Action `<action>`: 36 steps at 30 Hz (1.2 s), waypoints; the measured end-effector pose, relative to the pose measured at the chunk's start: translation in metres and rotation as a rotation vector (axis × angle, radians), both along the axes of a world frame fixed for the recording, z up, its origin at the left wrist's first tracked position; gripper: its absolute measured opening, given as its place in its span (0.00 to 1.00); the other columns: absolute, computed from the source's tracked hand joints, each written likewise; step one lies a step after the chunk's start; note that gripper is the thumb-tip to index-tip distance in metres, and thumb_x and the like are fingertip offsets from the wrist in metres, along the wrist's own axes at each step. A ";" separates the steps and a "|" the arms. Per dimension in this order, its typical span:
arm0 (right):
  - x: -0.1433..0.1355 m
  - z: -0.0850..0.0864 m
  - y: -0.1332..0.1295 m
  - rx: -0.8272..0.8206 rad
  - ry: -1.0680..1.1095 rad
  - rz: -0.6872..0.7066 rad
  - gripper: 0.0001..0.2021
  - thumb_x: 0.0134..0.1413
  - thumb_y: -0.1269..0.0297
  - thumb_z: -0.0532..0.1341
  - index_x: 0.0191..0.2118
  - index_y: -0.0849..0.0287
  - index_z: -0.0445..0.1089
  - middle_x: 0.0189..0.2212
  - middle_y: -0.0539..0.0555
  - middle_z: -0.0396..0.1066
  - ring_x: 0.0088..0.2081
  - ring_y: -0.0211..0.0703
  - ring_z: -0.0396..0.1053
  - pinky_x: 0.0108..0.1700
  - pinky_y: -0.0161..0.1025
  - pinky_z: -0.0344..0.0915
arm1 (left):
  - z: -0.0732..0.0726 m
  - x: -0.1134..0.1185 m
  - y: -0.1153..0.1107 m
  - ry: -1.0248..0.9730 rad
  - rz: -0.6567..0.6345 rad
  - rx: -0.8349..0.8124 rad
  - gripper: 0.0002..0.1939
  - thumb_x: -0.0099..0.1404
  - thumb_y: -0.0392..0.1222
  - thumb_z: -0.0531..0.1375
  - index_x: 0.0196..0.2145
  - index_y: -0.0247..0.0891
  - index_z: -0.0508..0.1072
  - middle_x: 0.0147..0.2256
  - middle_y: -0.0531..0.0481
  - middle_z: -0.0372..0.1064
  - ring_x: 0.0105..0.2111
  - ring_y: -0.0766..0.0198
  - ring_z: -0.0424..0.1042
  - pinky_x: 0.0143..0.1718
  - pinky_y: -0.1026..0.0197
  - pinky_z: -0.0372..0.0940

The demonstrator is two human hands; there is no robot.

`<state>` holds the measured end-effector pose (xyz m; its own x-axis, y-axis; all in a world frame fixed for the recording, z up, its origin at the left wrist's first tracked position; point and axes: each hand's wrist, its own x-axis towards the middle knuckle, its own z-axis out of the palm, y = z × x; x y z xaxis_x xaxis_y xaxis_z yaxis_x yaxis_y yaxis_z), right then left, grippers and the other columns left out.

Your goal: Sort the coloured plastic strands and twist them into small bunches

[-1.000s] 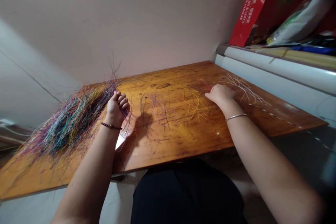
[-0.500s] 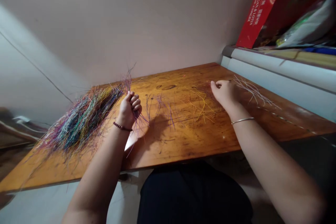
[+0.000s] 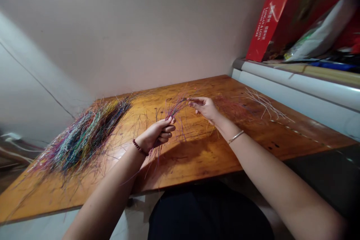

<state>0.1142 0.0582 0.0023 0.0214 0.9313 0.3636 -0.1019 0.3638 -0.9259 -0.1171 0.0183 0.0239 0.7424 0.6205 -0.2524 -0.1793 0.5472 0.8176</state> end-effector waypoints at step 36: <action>0.009 0.015 -0.028 -0.218 -0.072 0.518 0.18 0.42 0.61 0.67 0.43 0.52 0.75 0.29 0.49 0.72 0.20 0.27 0.58 0.20 0.27 0.56 | -0.003 0.010 -0.004 0.190 0.138 0.331 0.13 0.64 0.48 0.56 0.29 0.38 0.58 0.20 0.60 0.40 0.14 0.77 0.39 0.13 0.73 0.34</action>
